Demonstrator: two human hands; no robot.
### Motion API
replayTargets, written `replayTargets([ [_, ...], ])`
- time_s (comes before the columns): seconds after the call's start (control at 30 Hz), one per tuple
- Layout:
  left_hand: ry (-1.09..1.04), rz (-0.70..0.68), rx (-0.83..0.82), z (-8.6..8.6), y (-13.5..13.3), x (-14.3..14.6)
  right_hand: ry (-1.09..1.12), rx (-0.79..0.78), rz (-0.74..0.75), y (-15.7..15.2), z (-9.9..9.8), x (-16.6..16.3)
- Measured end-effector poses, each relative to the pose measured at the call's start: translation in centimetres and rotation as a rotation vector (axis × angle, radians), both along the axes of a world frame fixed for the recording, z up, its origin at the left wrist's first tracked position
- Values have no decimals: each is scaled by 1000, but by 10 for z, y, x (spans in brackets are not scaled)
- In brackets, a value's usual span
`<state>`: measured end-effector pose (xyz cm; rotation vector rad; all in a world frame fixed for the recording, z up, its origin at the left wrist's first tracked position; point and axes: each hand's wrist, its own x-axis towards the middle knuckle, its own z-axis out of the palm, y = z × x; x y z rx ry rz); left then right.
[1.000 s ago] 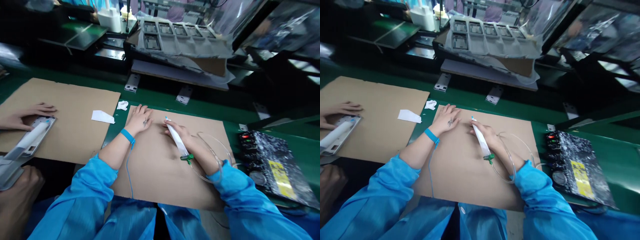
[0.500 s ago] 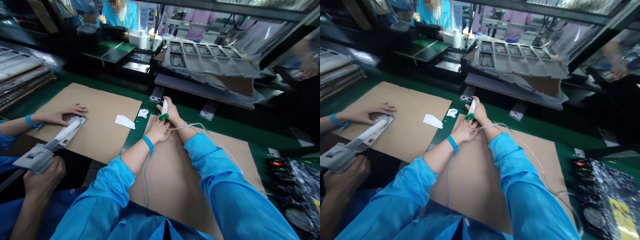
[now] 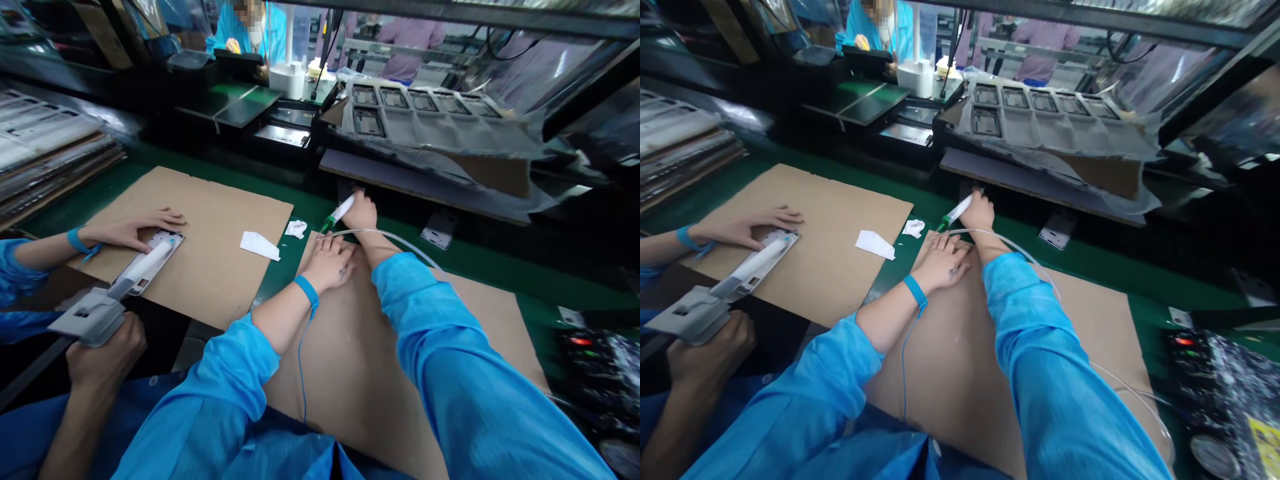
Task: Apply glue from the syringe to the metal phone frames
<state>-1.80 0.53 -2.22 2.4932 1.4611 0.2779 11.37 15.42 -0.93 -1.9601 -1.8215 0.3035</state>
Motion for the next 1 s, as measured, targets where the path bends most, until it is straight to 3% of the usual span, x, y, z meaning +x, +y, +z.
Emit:
replayTargets([
  [0.13,-10,-8,-3,0,1,-3,104,51,42,-10,-2,59],
  [0.23,-26,-8,6,-2,4,-5,227,110,100,-35,-7,106],
  [0.43,-82,37,38,-1,13,-9,410,298,400,-149,-19,173],
  [0.53,-110,37,42,1,17,-12,301,336,582,-201,-22,181],
  [0.6,-126,16,29,2,19,-15,237,330,627,-215,-24,181],
  [0.83,-210,-192,-60,15,24,-17,164,256,551,-199,-29,178],
  [1.0,-284,-399,-141,19,15,-6,292,142,616,-222,-13,163],
])
